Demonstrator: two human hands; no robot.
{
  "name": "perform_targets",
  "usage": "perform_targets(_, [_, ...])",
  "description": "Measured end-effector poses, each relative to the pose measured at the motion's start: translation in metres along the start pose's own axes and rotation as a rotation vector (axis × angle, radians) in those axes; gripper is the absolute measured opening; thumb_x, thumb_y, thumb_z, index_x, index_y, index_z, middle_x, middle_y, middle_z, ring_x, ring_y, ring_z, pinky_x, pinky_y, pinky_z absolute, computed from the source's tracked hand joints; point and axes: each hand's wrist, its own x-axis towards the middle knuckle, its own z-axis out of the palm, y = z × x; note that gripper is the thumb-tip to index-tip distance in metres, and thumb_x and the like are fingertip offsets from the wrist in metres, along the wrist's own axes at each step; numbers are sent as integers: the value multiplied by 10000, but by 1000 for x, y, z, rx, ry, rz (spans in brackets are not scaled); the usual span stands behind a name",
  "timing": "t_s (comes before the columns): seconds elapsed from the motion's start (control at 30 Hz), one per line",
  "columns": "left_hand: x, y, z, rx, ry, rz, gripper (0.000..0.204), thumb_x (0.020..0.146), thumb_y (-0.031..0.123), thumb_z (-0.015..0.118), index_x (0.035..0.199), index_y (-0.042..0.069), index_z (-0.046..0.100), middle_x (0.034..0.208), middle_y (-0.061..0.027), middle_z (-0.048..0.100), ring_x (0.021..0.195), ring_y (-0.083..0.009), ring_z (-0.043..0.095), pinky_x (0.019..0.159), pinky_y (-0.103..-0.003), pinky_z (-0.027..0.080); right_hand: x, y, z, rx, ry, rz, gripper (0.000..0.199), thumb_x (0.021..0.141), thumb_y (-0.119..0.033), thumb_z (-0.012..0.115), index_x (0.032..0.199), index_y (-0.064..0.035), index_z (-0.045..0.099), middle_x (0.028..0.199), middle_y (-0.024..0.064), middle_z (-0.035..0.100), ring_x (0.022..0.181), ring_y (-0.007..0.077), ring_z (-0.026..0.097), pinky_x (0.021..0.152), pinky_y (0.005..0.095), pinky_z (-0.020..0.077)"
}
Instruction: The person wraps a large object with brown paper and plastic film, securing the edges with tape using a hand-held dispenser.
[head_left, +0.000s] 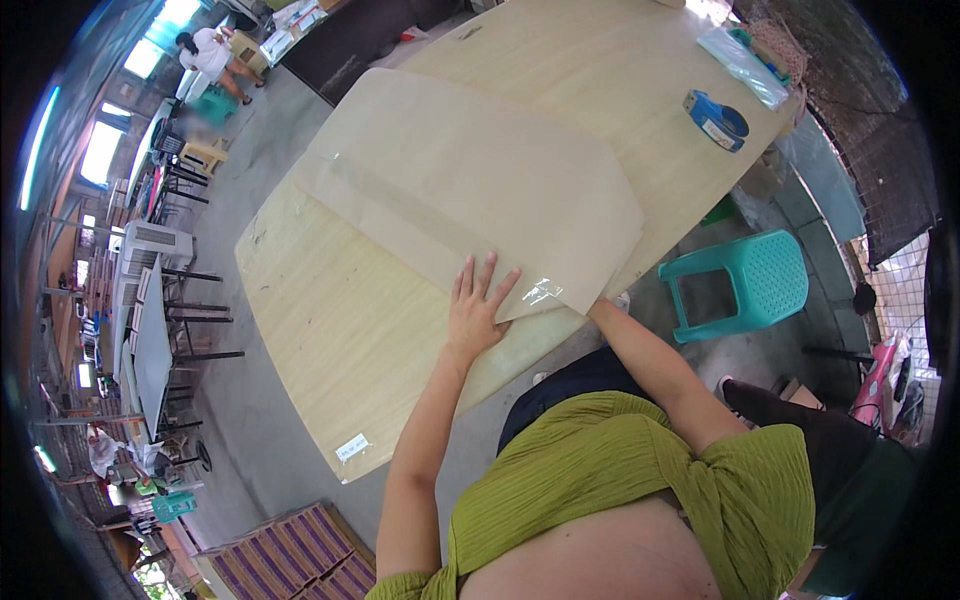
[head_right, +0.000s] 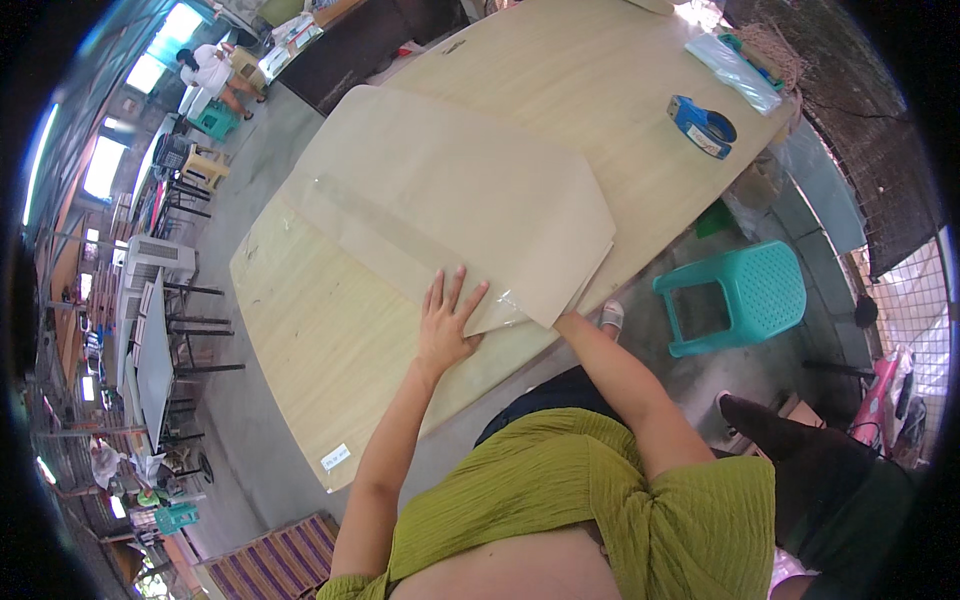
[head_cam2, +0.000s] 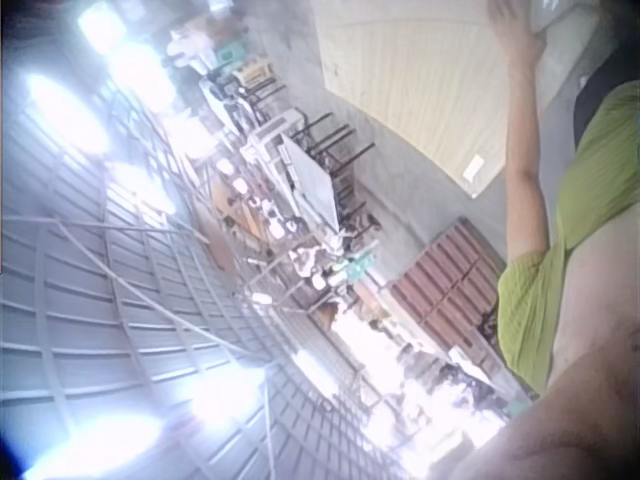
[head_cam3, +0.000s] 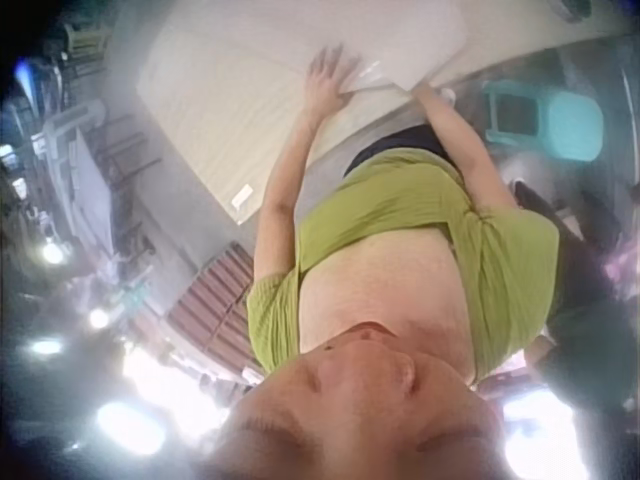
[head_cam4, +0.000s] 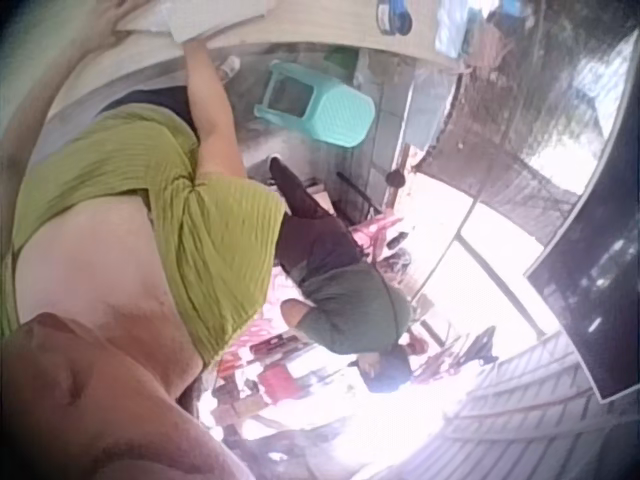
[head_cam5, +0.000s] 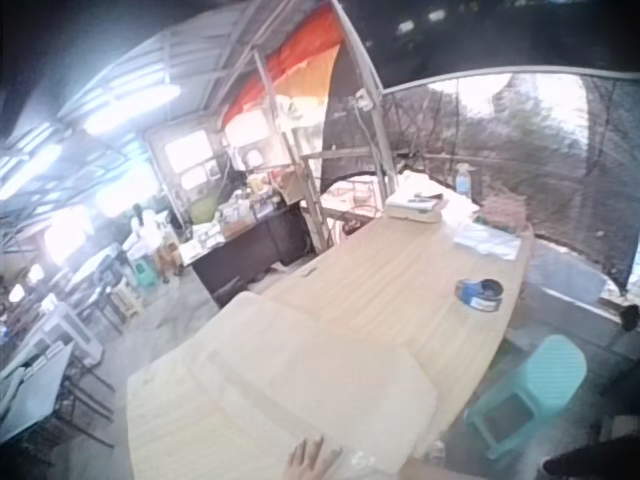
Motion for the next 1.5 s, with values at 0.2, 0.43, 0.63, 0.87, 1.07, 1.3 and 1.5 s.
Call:
perform_targets(0.2, [5,0,15,-16,26,-12,1048,541,229,883,1488,333,447,1629,-106,260,1471,-446,230,1159,-565,262,4,3,-24,2,15,55,426,770,-259,752,1164,-121,667,1144,154,656,1075,374,602,915,469,485])
perform_targets(0.43, [2,1,8,3,8,-26,1111,524,221,919,1508,327,414,1635,-112,239,1471,-452,222,1152,-577,262,43,22,-127,-74,125,249,393,782,-241,741,1145,-113,662,1091,161,666,1020,378,623,888,456,497])
perform_targets(0.63, [6,3,12,-9,11,3,1106,533,216,914,1512,319,408,1633,-117,237,1472,-456,215,1149,-584,263,2,-25,-239,-214,-642,308,234,752,-172,710,960,-71,671,872,151,660,849,352,662,735,462,525])
perform_targets(0.87, [-1,4,7,17,-1,14,1076,590,206,892,1527,321,376,1629,-129,237,1449,-468,256,1135,-586,293,-23,-144,-143,62,-827,-195,690,825,-333,732,1372,-4,470,1380,197,473,1317,375,451,1074,447,417])
perform_targets(1.07, [-3,5,10,28,22,34,1055,630,192,869,1540,321,350,1632,-137,225,1456,-477,236,1148,-574,281,-21,-160,-90,-296,-843,-133,1055,788,-570,719,1496,80,287,1534,247,350,1444,364,324,1193,483,244])
perform_targets(1.3, [-20,-14,6,37,-14,133,905,792,355,743,1567,235,293,1637,-88,239,1488,-372,233,1190,-556,225,-35,-126,-126,-382,-868,-159,1092,781,-630,682,1510,65,261,1536,258,349,1453,380,312,1200,470,240])
perform_targets(1.5, [-26,-23,26,142,53,160,797,863,426,657,1553,190,336,1619,-64,301,1486,-349,261,1195,-558,200,-45,-83,-181,-555,-762,-86,1058,732,-568,748,1513,-3,311,1516,206,397,1417,370,371,1161,472,318])
